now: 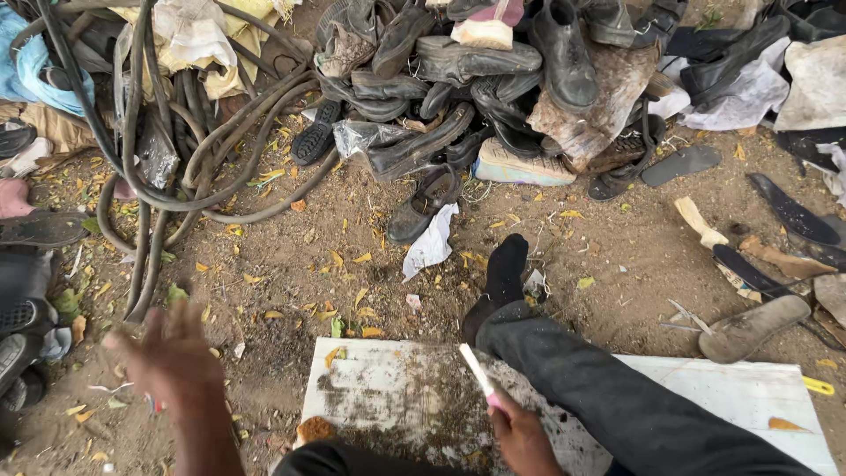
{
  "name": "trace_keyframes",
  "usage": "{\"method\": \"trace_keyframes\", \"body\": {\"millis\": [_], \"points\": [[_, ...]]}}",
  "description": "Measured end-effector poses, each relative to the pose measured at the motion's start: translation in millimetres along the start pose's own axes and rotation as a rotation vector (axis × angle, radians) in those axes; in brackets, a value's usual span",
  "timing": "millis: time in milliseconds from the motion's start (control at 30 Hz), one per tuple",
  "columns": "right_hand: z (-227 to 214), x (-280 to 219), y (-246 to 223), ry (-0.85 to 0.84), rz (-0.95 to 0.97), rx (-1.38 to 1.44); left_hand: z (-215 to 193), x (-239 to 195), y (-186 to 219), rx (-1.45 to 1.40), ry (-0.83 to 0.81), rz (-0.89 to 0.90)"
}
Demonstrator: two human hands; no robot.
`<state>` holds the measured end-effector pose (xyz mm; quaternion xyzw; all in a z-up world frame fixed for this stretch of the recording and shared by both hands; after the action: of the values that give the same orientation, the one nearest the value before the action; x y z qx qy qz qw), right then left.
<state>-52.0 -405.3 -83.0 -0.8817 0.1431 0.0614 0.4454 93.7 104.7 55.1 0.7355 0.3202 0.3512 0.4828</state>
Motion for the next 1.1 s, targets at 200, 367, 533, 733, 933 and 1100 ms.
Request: {"method": "trace_keyframes", "body": {"millis": [200, 367, 533, 733, 933, 1100], "points": [[21.5, 32.5, 3.2, -0.113, -0.078, -0.057, 261.3, -112.0, 54.7, 0.382, -0.684, 0.516], [27.6, 57.1, 14.4, -0.189, -0.058, -0.093, 387.2, -141.5, 74.2, 0.72, -0.749, 1.023], [29.2, 56.7, 18.1, -0.217, -0.065, -0.083, 362.0, -140.6, 90.8, 0.934, -0.868, 0.954], [29.8, 27.0, 26.6, -0.19, -0.081, -0.05, 188.7, -229.1, 81.2, 0.562, -0.217, 0.704], [7.3, -6.7, 29.4, 0.215, -0.206, 0.136, 136.4, -329.6, 42.2, 0.283, -0.613, 0.066], [-28.4, -31.5, -0.3, 0.314, -0.094, 0.051, 98.5, -302.6, 42.3, 0.704, -0.749, 0.446]]}}
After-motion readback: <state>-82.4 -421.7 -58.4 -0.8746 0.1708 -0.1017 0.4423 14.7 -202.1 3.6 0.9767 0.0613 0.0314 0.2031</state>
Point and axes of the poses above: each hand's wrist, its own x-axis towards the middle knuckle, its own z-axis out of the palm, y = z × x, the point moved 3 cm from there along x, towards the middle knuckle, and after that the axes turned 12 degrees about y, right-handed, at the moved point
